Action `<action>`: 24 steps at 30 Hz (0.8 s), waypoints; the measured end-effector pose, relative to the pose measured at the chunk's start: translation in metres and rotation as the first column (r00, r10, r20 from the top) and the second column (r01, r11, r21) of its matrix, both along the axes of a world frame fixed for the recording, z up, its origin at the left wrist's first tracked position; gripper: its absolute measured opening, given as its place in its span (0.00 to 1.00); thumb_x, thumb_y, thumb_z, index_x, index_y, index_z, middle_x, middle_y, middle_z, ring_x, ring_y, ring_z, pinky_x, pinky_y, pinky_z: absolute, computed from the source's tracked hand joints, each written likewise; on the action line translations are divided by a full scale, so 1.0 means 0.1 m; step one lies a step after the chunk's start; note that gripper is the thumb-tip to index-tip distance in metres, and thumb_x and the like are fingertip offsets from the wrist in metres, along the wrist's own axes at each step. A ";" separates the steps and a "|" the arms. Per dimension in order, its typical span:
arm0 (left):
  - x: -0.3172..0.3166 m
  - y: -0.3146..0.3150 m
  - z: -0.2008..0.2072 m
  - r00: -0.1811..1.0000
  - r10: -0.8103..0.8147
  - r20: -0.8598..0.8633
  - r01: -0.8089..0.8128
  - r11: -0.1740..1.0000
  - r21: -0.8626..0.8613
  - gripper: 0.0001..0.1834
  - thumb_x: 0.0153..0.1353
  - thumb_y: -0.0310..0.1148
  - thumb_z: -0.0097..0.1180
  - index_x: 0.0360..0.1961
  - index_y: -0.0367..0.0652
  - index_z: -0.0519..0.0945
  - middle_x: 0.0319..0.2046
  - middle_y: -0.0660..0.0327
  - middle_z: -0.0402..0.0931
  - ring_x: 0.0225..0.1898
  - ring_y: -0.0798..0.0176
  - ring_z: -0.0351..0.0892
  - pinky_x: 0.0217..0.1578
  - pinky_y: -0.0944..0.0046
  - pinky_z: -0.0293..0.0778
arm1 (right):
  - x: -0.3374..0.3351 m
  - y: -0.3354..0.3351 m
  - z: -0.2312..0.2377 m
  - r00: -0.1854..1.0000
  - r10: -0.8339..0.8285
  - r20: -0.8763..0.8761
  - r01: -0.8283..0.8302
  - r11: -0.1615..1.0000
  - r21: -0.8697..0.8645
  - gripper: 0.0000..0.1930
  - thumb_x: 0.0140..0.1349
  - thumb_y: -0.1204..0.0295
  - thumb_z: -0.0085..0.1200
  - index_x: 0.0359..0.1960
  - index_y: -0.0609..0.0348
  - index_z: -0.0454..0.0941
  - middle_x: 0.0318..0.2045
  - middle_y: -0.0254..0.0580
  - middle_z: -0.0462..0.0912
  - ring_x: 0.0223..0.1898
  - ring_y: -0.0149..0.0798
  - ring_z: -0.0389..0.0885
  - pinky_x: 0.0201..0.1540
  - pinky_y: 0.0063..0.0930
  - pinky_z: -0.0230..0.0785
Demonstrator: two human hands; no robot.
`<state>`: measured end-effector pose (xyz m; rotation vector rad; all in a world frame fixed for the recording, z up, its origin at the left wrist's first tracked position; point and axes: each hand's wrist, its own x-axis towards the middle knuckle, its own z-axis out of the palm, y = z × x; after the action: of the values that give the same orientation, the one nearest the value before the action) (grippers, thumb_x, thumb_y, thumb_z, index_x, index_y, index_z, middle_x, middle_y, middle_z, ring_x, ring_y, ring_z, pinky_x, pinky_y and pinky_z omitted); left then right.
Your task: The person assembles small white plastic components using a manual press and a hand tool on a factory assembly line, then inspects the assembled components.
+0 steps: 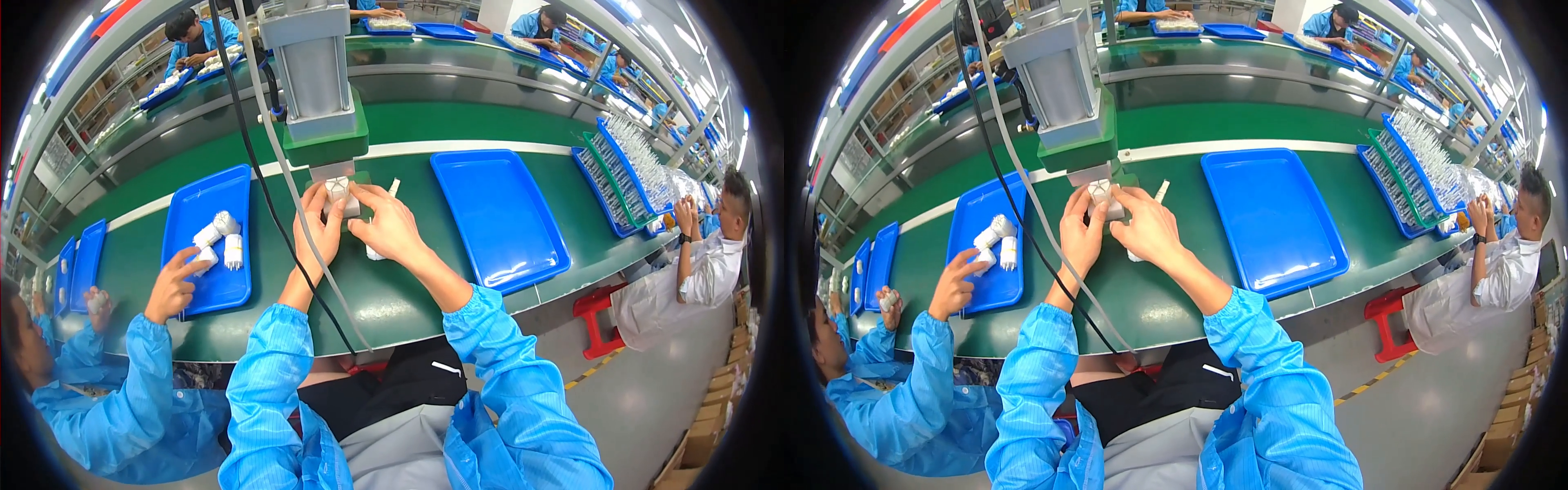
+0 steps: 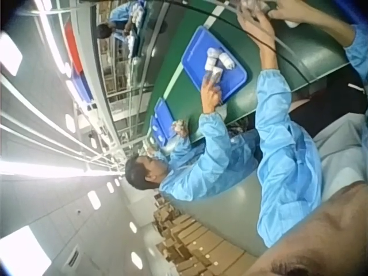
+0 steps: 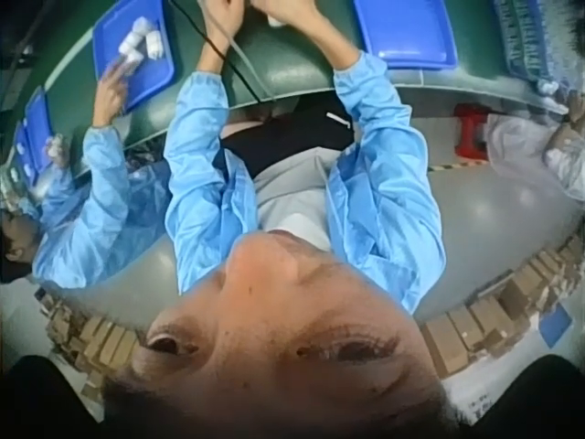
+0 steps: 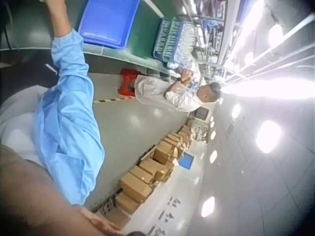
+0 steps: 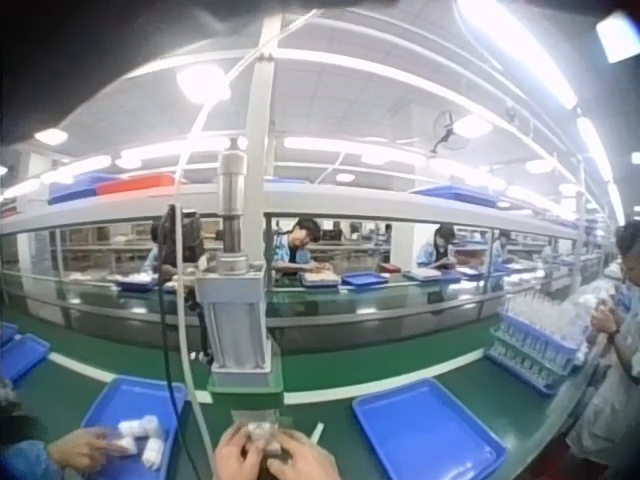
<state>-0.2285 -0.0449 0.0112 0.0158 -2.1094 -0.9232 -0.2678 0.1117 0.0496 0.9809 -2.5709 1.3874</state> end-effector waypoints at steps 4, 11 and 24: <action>0.02 0.00 0.01 0.993 -0.056 0.105 0.046 0.995 0.094 0.21 0.65 0.40 0.57 0.53 0.37 0.78 0.54 0.49 0.75 0.48 0.46 0.79 0.49 0.56 0.74 | 0.00 0.01 0.02 0.999 0.003 0.035 -0.004 0.999 0.039 0.30 0.50 0.65 0.59 0.59 0.56 0.76 0.61 0.43 0.75 0.57 0.50 0.77 0.57 0.39 0.71; 0.01 0.00 -0.01 0.991 -0.094 0.097 0.083 0.990 0.112 0.21 0.65 0.40 0.57 0.53 0.38 0.78 0.54 0.50 0.75 0.50 0.47 0.78 0.50 0.56 0.74 | -0.03 0.00 -0.03 0.999 -0.009 -0.032 0.009 1.000 0.013 0.29 0.51 0.66 0.58 0.59 0.55 0.76 0.60 0.44 0.76 0.53 0.51 0.79 0.54 0.40 0.73; 0.03 -0.01 0.01 0.997 -0.023 0.076 0.018 0.998 0.062 0.20 0.64 0.39 0.57 0.52 0.35 0.78 0.53 0.48 0.75 0.48 0.46 0.79 0.48 0.56 0.75 | 0.01 0.00 0.03 0.999 0.004 0.034 -0.004 1.000 0.010 0.30 0.51 0.65 0.59 0.59 0.55 0.76 0.61 0.43 0.75 0.55 0.50 0.78 0.56 0.39 0.71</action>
<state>-0.2256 -0.0455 0.0121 0.0621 -2.1546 -1.0142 -0.2663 0.1112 0.0526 0.9731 -2.6045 1.4054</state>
